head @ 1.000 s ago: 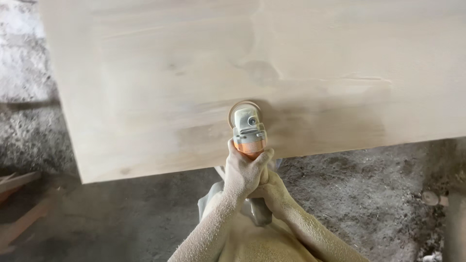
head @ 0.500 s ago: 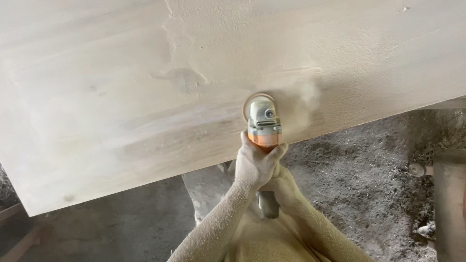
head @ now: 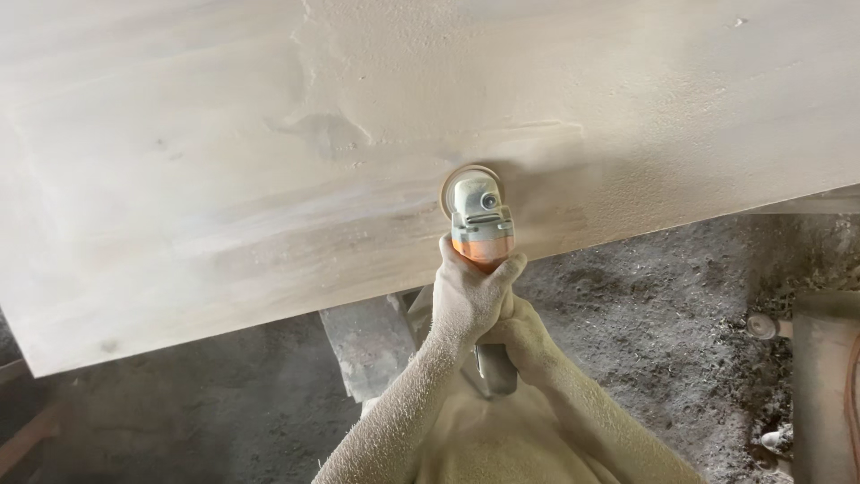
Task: The person is using a handheld power sander to smooth the surface of a large wooden board, moving the sander across different sections of the wood while holding it with both hands.
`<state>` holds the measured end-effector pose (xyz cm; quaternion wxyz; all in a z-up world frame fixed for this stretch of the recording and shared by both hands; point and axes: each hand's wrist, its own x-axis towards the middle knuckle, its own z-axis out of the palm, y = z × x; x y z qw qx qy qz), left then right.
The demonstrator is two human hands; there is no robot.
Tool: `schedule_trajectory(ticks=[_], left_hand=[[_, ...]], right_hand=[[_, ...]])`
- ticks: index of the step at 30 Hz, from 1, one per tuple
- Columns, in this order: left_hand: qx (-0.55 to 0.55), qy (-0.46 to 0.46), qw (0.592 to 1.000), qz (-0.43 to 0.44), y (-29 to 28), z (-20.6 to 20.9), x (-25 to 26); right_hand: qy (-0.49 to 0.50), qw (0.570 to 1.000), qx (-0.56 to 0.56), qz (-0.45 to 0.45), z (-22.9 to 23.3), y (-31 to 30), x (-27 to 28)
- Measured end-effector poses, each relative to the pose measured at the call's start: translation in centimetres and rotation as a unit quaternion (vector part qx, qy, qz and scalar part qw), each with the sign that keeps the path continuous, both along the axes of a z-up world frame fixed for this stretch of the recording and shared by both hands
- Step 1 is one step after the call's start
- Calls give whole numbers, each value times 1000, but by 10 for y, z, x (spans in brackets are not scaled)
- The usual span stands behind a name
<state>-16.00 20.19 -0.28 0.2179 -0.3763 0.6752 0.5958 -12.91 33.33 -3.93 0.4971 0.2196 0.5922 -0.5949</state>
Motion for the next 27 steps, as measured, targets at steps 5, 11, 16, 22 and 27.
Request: schedule_trajectory(ticks=[5,11,16,22,27], left_hand=[[-15,29,999,23,-23,-1,14],[-13,1,999,35,-62,0,33],[-21,12,998,63,-105,3,56],[-27,7,996,87,-160,8,79],[-16,17,992,125,-201,13,106]], right_hand=[[-25,1000,-9,-10,-2,-23,8],[-6,1000,4,5,-6,-61,25],[-7,999,6,33,-5,-103,41],[-28,997,19,63,2,-159,57],[-31,993,32,105,7,-202,76]])
